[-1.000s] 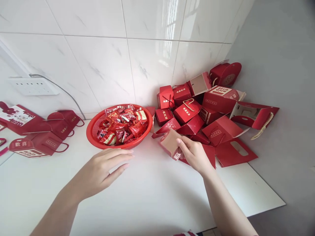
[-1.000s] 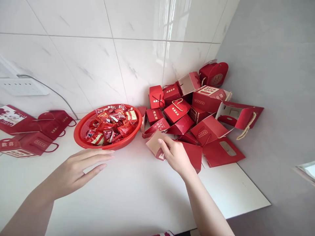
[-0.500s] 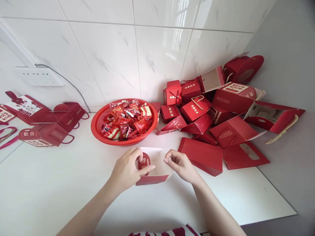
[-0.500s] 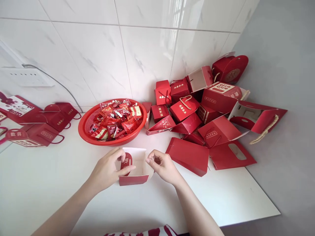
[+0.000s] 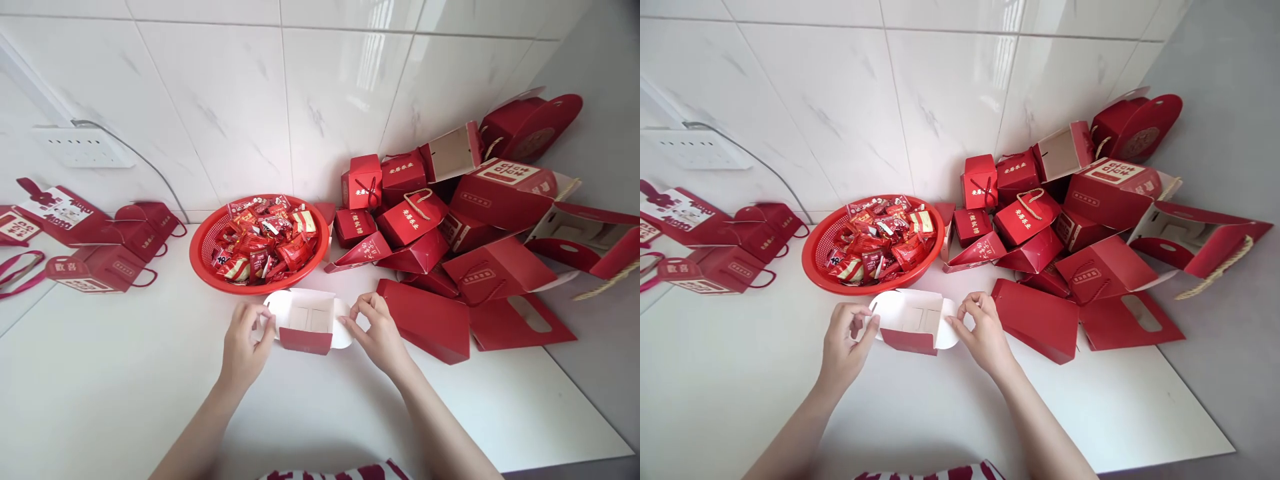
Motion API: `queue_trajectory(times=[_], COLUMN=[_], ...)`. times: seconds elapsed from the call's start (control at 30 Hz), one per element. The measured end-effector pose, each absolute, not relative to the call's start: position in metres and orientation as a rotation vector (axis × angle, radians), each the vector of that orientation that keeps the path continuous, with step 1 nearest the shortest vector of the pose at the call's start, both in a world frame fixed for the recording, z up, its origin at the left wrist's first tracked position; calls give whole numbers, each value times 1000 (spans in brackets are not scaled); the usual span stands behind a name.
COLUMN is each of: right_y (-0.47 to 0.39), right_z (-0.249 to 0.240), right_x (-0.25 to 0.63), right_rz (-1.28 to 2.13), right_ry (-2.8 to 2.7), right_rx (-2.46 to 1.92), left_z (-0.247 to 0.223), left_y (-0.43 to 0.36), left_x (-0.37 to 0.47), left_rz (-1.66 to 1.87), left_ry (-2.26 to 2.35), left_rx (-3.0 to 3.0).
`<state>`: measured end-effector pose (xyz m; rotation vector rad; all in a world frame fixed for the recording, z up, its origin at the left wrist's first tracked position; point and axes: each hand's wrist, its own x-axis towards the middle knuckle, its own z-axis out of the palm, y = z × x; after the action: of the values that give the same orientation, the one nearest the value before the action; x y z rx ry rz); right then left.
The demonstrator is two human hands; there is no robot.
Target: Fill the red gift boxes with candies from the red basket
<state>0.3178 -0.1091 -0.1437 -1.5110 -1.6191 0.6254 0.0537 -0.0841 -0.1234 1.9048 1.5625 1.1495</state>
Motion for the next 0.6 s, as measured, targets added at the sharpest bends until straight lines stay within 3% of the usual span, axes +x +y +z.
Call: queue_trajectory(times=[0.13,0.3,0.43,0.6], right_y=[-114,-114,-114,-115], right_z=[-143,-144,-146,-149], right_x=[309,299,290,283], right_rz=[428,617,883,910], right_ry=[-1717,-1782,-1762,-1724], right_rx=[-1569,-1574,-1618,-1642], left_z=[-129,-141,-145,-148], left_y=[-78,-75,-78,-81], left_x=[51,55,64,69], left_rz=[926,622,632,689], left_ry=[1525,1302,1235,1191], left_rx=[2014,1614,1510,1509])
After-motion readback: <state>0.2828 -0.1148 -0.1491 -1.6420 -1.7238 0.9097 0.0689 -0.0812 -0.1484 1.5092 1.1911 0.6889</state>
